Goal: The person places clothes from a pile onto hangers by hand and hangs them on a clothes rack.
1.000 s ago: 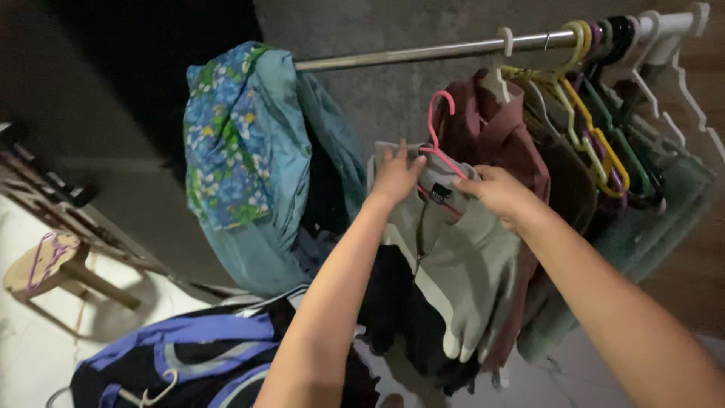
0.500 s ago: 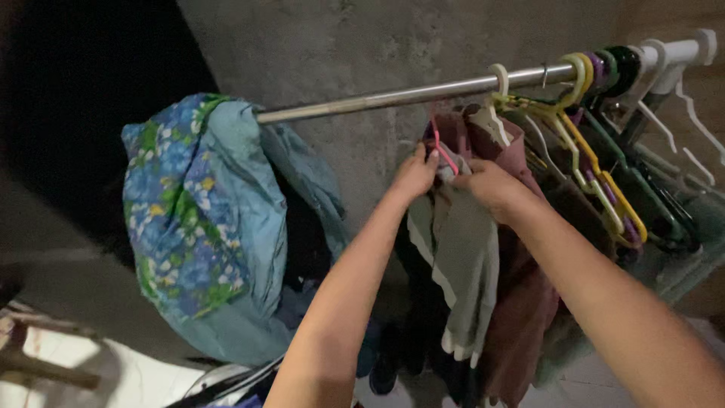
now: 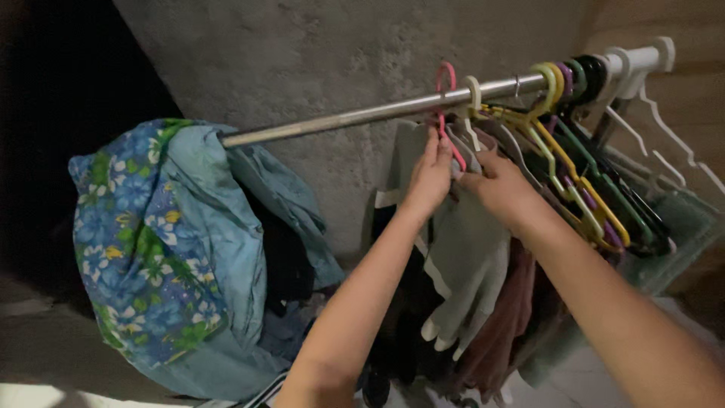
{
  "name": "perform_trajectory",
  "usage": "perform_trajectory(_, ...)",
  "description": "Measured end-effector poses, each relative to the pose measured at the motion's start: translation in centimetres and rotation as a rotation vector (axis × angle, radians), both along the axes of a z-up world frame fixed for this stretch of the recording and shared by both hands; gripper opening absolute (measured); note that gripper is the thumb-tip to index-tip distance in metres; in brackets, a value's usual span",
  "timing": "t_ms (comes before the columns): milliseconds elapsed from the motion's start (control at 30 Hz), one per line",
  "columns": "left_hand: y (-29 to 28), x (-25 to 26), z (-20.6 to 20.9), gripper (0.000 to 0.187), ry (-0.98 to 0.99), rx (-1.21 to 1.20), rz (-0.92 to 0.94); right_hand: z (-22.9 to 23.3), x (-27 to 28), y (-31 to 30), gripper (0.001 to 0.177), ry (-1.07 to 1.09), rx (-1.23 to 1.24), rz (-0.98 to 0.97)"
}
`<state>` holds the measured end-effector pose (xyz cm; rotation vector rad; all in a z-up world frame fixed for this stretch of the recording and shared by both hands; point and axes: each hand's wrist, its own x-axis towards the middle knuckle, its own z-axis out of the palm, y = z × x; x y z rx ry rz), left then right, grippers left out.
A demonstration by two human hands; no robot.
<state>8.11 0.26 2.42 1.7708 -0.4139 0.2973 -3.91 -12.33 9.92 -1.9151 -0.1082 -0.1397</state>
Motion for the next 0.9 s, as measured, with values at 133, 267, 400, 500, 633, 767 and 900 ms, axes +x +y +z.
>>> perform_trajectory(133,-1.0,-2.3,-0.1,0.077,0.087,0.04,-0.042,-1.2,-0.7,-1.5,0.043,-0.083,-0.112,-0.008)
perform_trajectory(267,-3.0,-2.5,-0.8,0.079,0.13,0.061,-0.073,-2.1,-0.6,-3.0,0.046,-0.12,-0.351,-0.157)
perform_trajectory(400,-5.8,-0.8,-1.0,0.082,0.061,0.036,-0.188,-2.1,-0.7,-6.0,0.046,-0.091,-0.31,-0.208)
perform_trajectory(500,-9.0,1.3,-1.2,0.078,0.048,0.129,-0.23,-2.1,-0.3,-9.4,0.053,-0.251,-0.269,-0.157)
perform_trajectory(633,-11.9,1.0,-1.8,0.081,0.019,0.083,-0.251,-1.7,-0.9,-11.5,0.049,-0.211,-0.451,-0.211)
perform_trajectory(767,-10.3,-1.2,-1.1,0.088,0.105,0.046,-0.215,0.3,-3.1,-10.9,0.052,-0.114,-0.569,-0.098)
perform_trajectory(900,-8.6,-4.3,-1.2,0.087,0.213,-0.011,-0.244,1.2,-5.2,-9.2,0.067,-0.297,-0.636,-0.098)
